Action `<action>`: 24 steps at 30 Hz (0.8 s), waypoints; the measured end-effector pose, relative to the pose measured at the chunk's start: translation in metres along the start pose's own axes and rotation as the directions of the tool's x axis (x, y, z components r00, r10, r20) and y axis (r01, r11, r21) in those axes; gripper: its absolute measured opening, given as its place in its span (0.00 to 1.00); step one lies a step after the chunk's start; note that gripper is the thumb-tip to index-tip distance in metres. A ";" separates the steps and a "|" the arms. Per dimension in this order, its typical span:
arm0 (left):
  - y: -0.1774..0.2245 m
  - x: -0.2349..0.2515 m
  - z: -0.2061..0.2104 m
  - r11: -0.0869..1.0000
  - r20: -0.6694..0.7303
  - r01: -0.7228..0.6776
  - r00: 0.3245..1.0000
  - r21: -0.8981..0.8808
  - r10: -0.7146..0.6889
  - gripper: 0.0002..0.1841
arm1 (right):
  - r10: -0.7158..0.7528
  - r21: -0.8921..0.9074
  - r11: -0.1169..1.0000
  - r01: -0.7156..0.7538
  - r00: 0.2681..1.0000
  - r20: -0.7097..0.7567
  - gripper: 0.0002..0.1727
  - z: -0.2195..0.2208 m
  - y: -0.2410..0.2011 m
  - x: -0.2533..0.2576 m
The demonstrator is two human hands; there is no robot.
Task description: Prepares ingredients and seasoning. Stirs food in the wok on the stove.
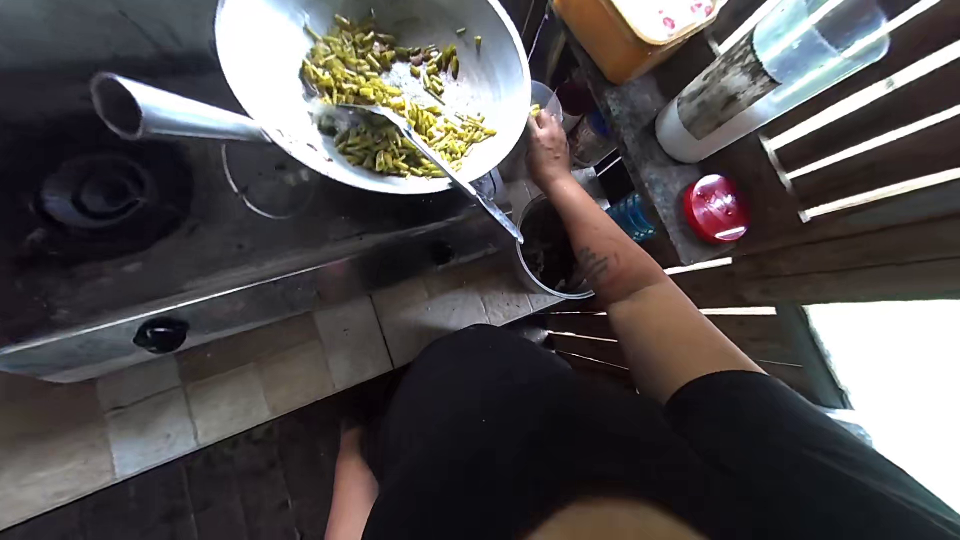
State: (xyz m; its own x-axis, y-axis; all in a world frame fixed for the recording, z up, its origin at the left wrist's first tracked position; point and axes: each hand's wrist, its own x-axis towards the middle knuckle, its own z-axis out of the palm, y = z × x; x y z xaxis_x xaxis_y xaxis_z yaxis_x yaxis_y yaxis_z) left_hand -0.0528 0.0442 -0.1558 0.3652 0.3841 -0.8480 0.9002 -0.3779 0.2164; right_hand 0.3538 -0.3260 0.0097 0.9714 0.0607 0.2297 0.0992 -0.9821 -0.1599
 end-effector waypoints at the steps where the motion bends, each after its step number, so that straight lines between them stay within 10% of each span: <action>1: -0.013 0.009 0.006 0.999 0.006 -0.007 1.000 -0.032 0.007 0.23 | -0.018 -0.042 0.999 0.017 1.000 -0.022 0.28 0.003 0.000 -0.002; 10: -0.030 -0.083 0.007 0.898 0.208 0.283 0.953 -0.337 -0.222 0.22 | -0.033 -0.155 0.988 0.025 0.998 -0.051 0.23 -0.002 0.008 -0.020; 24: 0.009 -0.103 -0.028 0.969 0.073 0.167 0.985 -0.184 -0.156 0.21 | 0.153 -0.013 0.988 -0.154 0.966 0.209 0.28 -0.018 0.002 0.016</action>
State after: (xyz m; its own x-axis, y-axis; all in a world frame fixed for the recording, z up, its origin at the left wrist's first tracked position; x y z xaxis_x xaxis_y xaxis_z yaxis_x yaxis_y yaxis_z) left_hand -0.0760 0.0244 -0.0528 0.2022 0.3758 -0.9043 0.9766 -0.1466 0.1575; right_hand 0.3652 -0.3304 0.0304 0.9985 -0.0547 -0.0033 -0.0544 -0.9820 -0.1807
